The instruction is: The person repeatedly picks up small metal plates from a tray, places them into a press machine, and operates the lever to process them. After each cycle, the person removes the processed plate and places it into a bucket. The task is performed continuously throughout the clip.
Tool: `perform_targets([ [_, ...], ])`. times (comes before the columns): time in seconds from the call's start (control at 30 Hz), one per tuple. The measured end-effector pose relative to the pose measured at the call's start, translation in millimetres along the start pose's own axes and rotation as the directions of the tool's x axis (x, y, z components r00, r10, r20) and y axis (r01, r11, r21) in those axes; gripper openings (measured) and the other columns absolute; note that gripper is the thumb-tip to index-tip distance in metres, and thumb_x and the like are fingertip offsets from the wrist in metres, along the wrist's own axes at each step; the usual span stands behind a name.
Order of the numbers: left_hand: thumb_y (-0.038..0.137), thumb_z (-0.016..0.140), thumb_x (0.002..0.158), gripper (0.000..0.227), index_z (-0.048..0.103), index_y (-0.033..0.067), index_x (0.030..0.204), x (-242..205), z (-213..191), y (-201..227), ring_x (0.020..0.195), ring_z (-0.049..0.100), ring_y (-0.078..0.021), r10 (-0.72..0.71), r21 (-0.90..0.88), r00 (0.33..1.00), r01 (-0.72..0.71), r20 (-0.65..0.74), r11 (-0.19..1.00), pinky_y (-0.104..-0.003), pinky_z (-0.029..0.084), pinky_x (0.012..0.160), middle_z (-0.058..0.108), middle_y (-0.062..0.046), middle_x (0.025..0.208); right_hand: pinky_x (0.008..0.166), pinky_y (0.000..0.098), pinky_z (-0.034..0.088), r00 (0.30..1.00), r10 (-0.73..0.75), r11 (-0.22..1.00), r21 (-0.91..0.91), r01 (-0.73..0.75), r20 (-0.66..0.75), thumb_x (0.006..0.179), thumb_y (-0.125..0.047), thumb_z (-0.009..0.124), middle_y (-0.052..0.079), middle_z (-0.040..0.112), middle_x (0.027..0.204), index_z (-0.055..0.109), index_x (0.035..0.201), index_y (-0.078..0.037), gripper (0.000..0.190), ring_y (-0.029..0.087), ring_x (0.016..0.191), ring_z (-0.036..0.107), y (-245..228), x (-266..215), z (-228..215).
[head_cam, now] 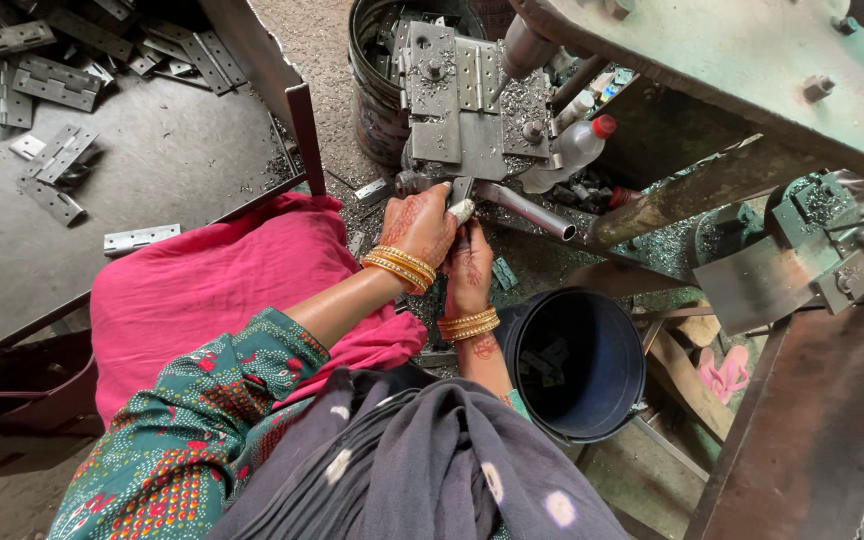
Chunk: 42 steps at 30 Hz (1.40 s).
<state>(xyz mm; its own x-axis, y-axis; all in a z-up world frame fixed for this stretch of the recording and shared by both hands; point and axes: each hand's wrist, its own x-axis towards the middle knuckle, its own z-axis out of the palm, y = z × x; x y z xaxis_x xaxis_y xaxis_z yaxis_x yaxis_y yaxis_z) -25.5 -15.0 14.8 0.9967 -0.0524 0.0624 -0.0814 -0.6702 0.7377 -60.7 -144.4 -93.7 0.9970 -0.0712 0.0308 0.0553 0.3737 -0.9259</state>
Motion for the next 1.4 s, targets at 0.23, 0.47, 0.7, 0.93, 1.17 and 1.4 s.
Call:
perform_targets([
  [0.23,0.020,0.064,0.092,0.032,0.070,0.0037,0.119,17,23,-34,0.094,0.075,-0.0354,-0.172,-0.518,0.981,0.192,0.087,0.834,-0.045,0.058,0.084,0.076,-0.023,0.104,0.075,0.0389,0.062,0.994,0.066,0.931,0.353,-0.095,0.092,0.111,-0.018,0.051,0.009,0.070,0.115,0.048,0.145,0.001,0.039,0.021,0.093,0.072,-23,8,-1],
  [0.47,0.019,0.067,0.089,0.026,0.074,0.0012,0.107,91,56,-35,0.094,0.068,-0.0438,-0.169,-0.143,0.967,0.143,-0.191,0.979,-0.049,0.053,0.082,0.071,-0.025,0.100,0.087,0.0410,0.051,0.945,-0.316,0.129,-0.983,0.127,0.081,0.094,-0.025,0.068,0.011,0.072,0.107,0.056,0.140,-0.010,0.050,0.030,0.096,0.069,-132,23,17],
  [0.7,0.014,0.055,0.093,0.022,0.073,0.0017,0.098,79,78,-8,0.117,0.056,-0.0308,0.310,0.563,0.942,-0.190,-0.126,0.805,-0.043,0.045,0.083,0.067,-0.019,0.129,0.077,0.0431,0.052,0.938,-0.132,-0.700,-0.700,0.140,0.320,0.089,-0.024,0.066,0.009,0.073,0.090,0.070,0.101,-0.013,0.016,0.026,0.085,0.072,-144,48,20],
  [0.93,0.020,0.049,0.099,0.036,0.071,-0.0035,0.114,102,85,4,0.135,0.045,-0.0343,0.215,0.727,0.976,-0.176,0.040,0.664,-0.049,0.032,0.108,0.065,-0.021,0.130,0.066,0.0381,0.055,0.955,-0.125,-0.738,-0.668,0.092,0.269,0.092,-0.018,0.061,0.008,0.073,0.083,0.070,0.092,-0.012,0.011,0.024,0.078,0.073,-115,59,-5],
  [1.17,0.017,0.047,0.091,0.041,0.069,-0.0054,0.118,123,94,-9,0.132,0.047,-0.0343,0.348,0.581,0.908,-0.158,-0.232,0.799,-0.054,0.027,0.110,0.064,-0.022,0.132,0.061,0.0418,0.057,0.991,-0.131,-0.553,-0.831,-0.059,0.017,0.096,-0.028,0.062,0.012,0.073,0.081,0.065,0.102,-0.010,0.019,0.029,0.074,0.073,-46,3,-63],
  [1.4,0.017,0.045,0.096,0.037,0.071,-0.0035,0.111,119,89,-4,0.132,0.048,-0.0348,0.289,0.665,0.954,-0.166,-0.078,0.728,-0.054,0.022,0.118,0.068,-0.022,0.125,0.060,0.0507,0.053,0.994,-0.113,-0.285,-0.958,-0.037,-0.004,0.096,-0.036,0.064,0.017,0.072,0.078,0.061,0.098,-0.007,0.030,0.039,0.071,0.071,-9,-18,-94],
])
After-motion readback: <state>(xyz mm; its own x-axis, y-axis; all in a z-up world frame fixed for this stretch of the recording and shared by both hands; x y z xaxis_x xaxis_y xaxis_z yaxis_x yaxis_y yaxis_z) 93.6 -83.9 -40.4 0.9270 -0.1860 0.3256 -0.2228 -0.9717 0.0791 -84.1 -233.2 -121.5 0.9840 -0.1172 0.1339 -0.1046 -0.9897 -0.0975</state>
